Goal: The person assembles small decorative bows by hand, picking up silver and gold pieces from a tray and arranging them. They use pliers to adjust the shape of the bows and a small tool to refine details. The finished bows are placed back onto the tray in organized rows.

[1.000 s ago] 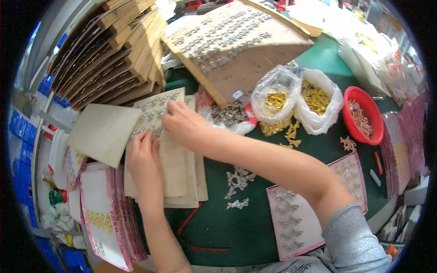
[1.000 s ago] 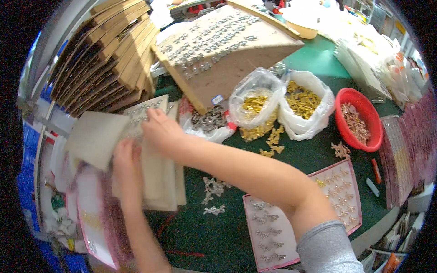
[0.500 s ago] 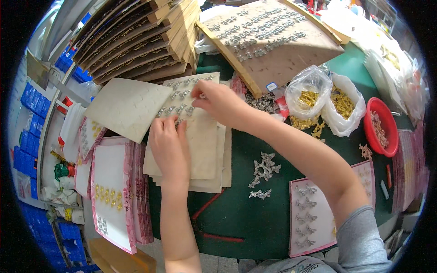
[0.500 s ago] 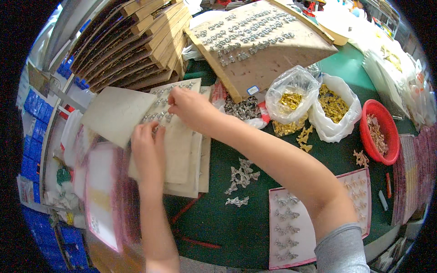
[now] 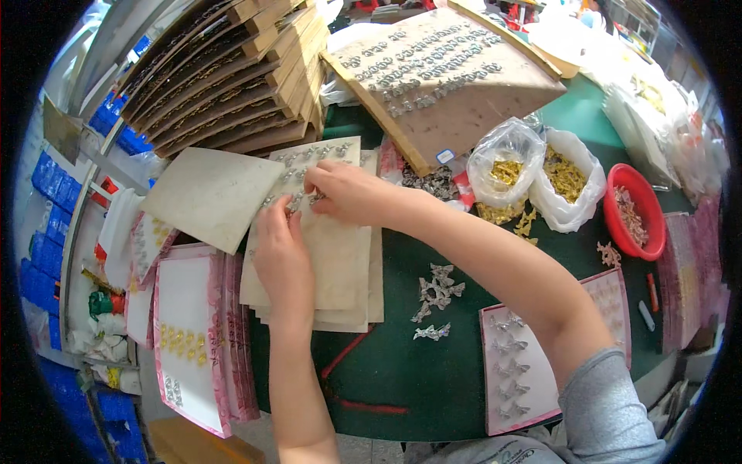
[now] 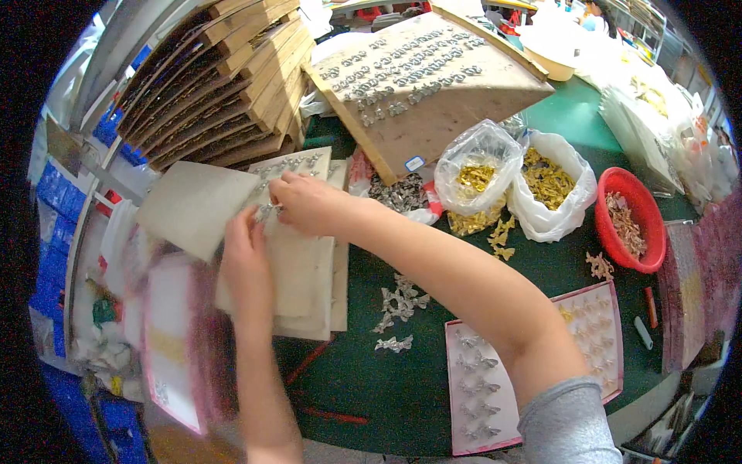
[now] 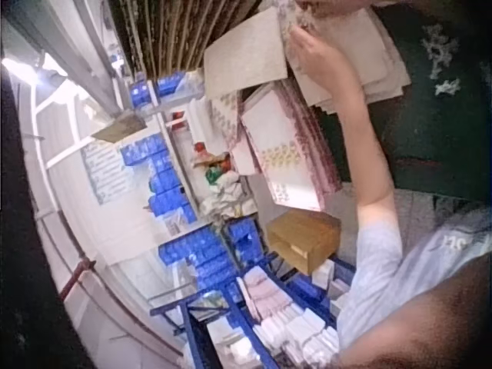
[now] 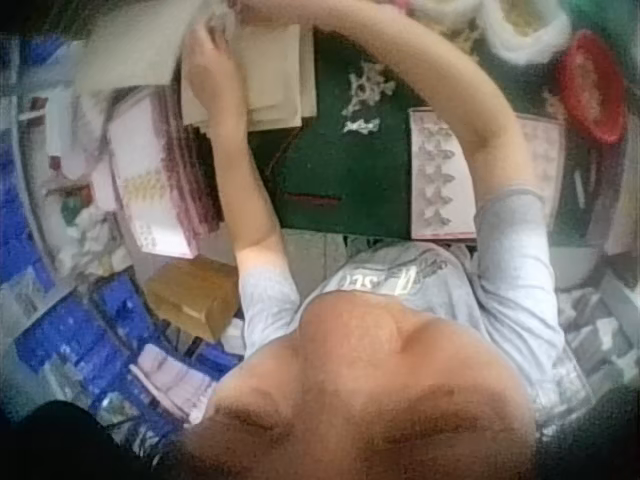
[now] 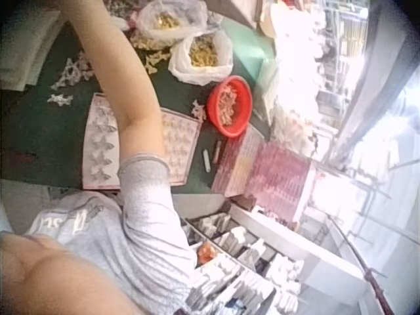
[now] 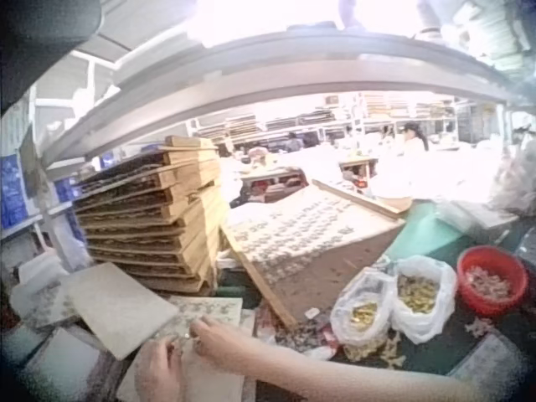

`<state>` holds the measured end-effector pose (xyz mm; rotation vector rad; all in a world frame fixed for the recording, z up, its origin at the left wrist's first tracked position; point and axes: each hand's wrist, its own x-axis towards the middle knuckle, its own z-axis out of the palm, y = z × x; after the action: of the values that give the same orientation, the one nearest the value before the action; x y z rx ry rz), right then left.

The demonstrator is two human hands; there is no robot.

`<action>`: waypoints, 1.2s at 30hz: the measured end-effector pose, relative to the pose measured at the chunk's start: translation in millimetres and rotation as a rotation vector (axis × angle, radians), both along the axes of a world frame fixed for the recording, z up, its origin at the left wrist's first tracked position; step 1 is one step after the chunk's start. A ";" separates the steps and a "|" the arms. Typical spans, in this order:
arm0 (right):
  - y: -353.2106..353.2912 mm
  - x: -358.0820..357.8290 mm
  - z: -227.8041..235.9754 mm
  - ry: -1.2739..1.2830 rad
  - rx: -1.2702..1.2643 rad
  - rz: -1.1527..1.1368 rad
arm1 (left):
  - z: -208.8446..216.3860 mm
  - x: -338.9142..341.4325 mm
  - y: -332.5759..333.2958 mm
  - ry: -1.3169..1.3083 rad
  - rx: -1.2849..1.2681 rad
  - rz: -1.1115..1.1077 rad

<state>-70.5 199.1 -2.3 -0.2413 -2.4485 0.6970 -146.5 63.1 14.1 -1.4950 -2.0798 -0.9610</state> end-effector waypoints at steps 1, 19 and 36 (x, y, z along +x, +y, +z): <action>1.6 -0.1 -1.7 0.016 -0.029 -0.023 | -0.2 -0.9 1.6 0.022 0.007 -0.002; -110.3 122.8 86.6 -0.108 0.060 0.139 | 3.4 98.8 -40.2 -2.491 0.250 -1.164; -135.8 298.1 51.2 -0.038 -0.625 -0.387 | -0.7 194.7 -45.0 -2.035 -0.554 -0.843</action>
<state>227.6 63.2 48.9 -0.9436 -2.0554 1.2581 48.2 18.1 13.4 -1.7824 -2.7596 -3.5677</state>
